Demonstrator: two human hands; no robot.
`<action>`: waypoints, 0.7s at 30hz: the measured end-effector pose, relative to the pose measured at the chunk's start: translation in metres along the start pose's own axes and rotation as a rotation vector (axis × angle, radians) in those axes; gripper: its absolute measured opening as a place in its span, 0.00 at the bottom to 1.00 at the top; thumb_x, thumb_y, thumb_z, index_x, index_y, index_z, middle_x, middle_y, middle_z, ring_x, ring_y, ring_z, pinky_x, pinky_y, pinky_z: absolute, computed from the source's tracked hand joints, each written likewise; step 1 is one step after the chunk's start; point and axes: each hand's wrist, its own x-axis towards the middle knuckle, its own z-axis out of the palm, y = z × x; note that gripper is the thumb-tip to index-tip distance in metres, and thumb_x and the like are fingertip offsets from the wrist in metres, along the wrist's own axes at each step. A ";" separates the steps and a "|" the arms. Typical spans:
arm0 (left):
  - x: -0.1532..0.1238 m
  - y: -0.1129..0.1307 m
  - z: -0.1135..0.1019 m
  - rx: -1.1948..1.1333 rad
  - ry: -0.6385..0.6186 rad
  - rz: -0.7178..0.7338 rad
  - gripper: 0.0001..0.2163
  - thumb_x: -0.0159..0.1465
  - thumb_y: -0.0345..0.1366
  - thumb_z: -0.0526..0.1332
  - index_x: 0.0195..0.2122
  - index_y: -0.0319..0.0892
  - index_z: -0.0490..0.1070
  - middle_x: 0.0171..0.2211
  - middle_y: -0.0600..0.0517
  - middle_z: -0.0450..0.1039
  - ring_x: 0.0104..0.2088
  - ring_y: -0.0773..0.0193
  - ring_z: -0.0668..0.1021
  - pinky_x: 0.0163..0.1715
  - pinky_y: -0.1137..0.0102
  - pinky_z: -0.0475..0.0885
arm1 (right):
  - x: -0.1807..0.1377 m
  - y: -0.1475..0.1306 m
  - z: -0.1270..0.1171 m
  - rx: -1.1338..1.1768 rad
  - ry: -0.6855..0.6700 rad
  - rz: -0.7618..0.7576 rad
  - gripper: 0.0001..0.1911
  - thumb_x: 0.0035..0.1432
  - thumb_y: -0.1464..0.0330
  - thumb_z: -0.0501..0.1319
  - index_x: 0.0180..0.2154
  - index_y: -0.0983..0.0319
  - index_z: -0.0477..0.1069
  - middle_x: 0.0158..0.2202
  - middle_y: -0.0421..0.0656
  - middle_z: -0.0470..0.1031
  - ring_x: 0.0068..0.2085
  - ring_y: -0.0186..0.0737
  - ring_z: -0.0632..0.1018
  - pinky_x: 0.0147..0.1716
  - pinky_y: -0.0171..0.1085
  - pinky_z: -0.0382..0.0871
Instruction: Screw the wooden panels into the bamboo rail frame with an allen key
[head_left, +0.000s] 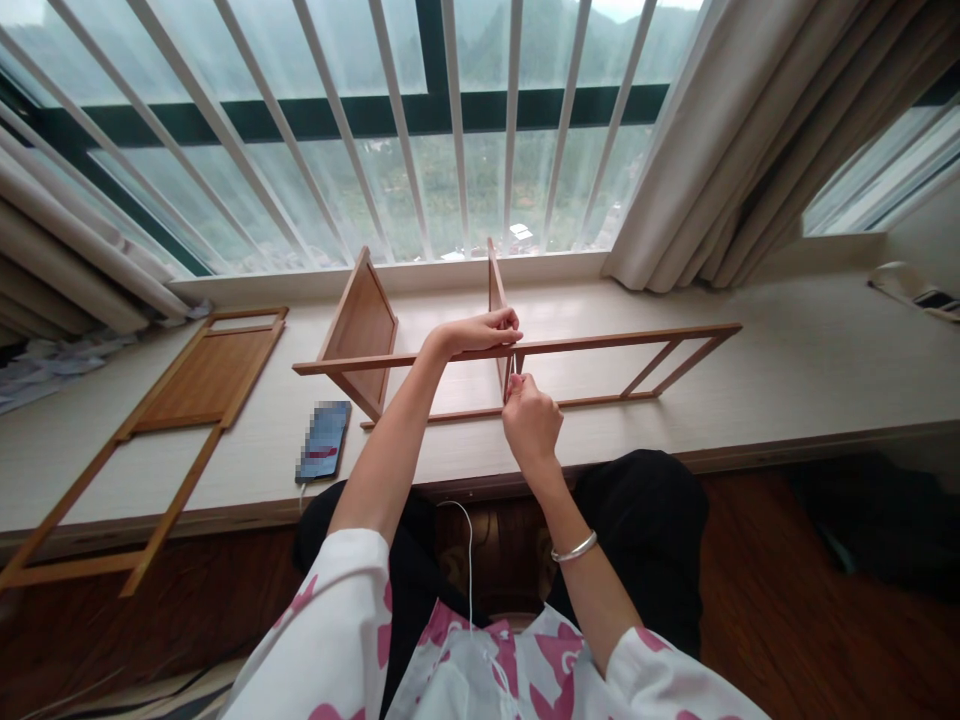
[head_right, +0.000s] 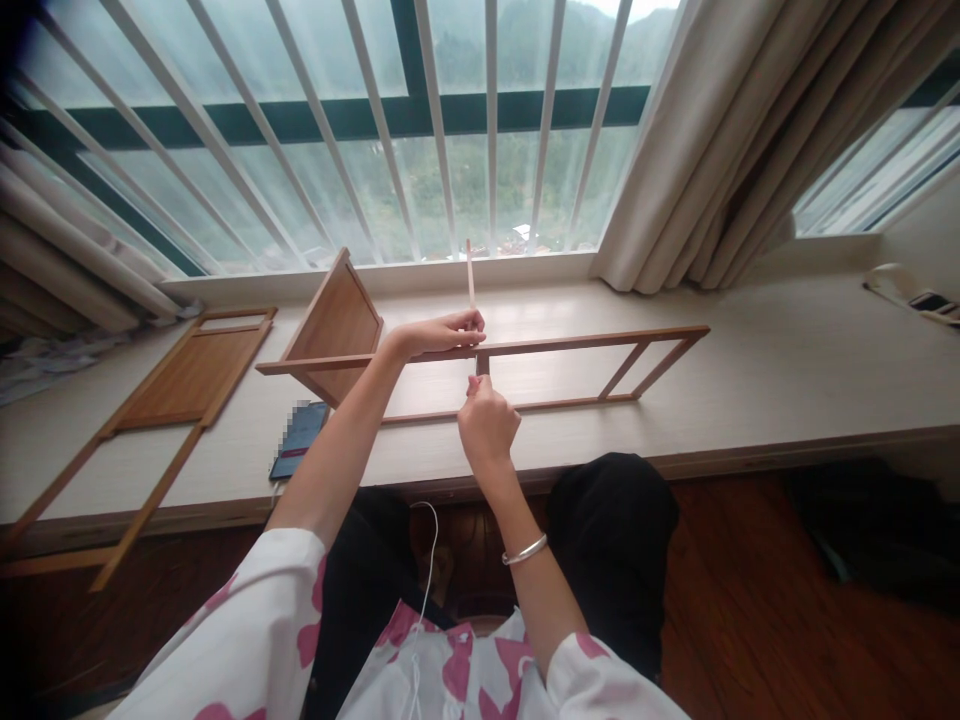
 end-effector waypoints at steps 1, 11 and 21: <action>0.000 0.000 0.000 0.006 0.000 0.002 0.12 0.55 0.44 0.56 0.35 0.41 0.61 0.27 0.55 0.61 0.24 0.73 0.65 0.24 0.75 0.61 | 0.000 0.000 -0.001 -0.007 0.010 -0.004 0.10 0.50 0.64 0.62 0.23 0.61 0.64 0.15 0.32 0.52 0.19 0.28 0.54 0.22 0.31 0.44; 0.002 -0.004 -0.003 0.130 0.009 0.037 0.14 0.55 0.45 0.56 0.36 0.40 0.62 0.27 0.54 0.60 0.26 0.72 0.64 0.25 0.75 0.60 | 0.006 0.002 0.003 0.319 -0.210 0.263 0.19 0.57 0.55 0.50 0.22 0.60 0.59 0.13 0.32 0.50 0.15 0.27 0.52 0.16 0.30 0.43; 0.005 -0.009 -0.004 0.174 0.014 0.063 0.15 0.56 0.47 0.54 0.36 0.40 0.62 0.27 0.54 0.60 0.26 0.72 0.63 0.26 0.75 0.60 | -0.002 -0.010 0.011 1.042 -0.265 0.586 0.15 0.62 0.68 0.45 0.22 0.60 0.55 0.14 0.31 0.41 0.15 0.30 0.46 0.13 0.27 0.47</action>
